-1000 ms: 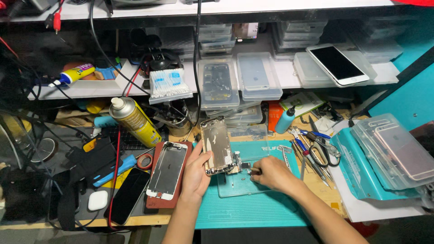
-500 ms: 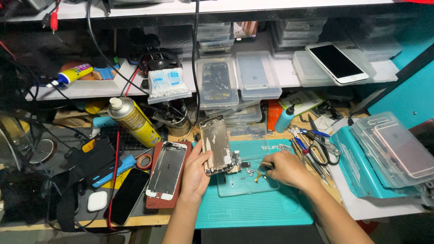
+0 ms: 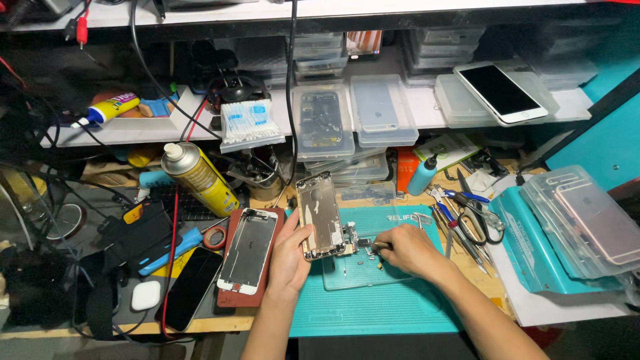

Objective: The person disassembles a smartphone at a repair bench. They hold the phone frame, remove small screws with a screwdriver, pry internal components with a tool, and handle the separated screen and back housing while working over a repair mat.

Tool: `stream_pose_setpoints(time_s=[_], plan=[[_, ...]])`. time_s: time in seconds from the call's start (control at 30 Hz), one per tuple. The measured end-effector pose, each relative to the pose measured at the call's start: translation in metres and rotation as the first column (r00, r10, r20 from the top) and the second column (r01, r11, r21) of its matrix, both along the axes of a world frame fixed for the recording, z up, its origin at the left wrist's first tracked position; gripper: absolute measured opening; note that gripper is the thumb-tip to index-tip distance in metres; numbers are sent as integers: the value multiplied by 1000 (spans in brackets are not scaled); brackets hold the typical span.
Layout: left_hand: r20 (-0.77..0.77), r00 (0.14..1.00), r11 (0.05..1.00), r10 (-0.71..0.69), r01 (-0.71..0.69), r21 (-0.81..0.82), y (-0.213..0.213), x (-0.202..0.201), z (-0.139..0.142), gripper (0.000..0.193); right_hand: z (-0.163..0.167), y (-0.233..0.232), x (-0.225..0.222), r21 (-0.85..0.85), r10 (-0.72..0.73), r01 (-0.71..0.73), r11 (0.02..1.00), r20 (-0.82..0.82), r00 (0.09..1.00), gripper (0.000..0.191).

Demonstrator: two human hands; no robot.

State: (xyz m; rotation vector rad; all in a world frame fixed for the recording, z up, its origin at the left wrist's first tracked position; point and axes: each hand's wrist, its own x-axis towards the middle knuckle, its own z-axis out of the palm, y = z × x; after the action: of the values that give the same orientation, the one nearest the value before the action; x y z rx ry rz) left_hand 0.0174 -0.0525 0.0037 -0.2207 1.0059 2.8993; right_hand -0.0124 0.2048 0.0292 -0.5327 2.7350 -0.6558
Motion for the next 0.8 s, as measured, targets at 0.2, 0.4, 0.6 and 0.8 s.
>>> stream_pose_setpoints(time_s=[0.2, 0.4, 0.6, 0.8], plan=[[-14, 1000, 999, 20, -20, -34, 1, -1, 1, 59, 4, -3, 4, 29, 63, -62, 998, -22, 998, 11], [-25, 998, 995, 64, -66, -80, 3, 2, 6, 59, 9, -5, 8, 42, 80, -78, 996, -46, 996, 9], [-51, 997, 994, 60, -64, -85, 0, 4, 4, 59, 8, -5, 10, 5, 107, -107, 994, -76, 991, 9], [-54, 997, 993, 62, -67, -94, 0, 3, 2, 58, 7, -5, 9, 47, 114, -111, 993, -56, 992, 7]])
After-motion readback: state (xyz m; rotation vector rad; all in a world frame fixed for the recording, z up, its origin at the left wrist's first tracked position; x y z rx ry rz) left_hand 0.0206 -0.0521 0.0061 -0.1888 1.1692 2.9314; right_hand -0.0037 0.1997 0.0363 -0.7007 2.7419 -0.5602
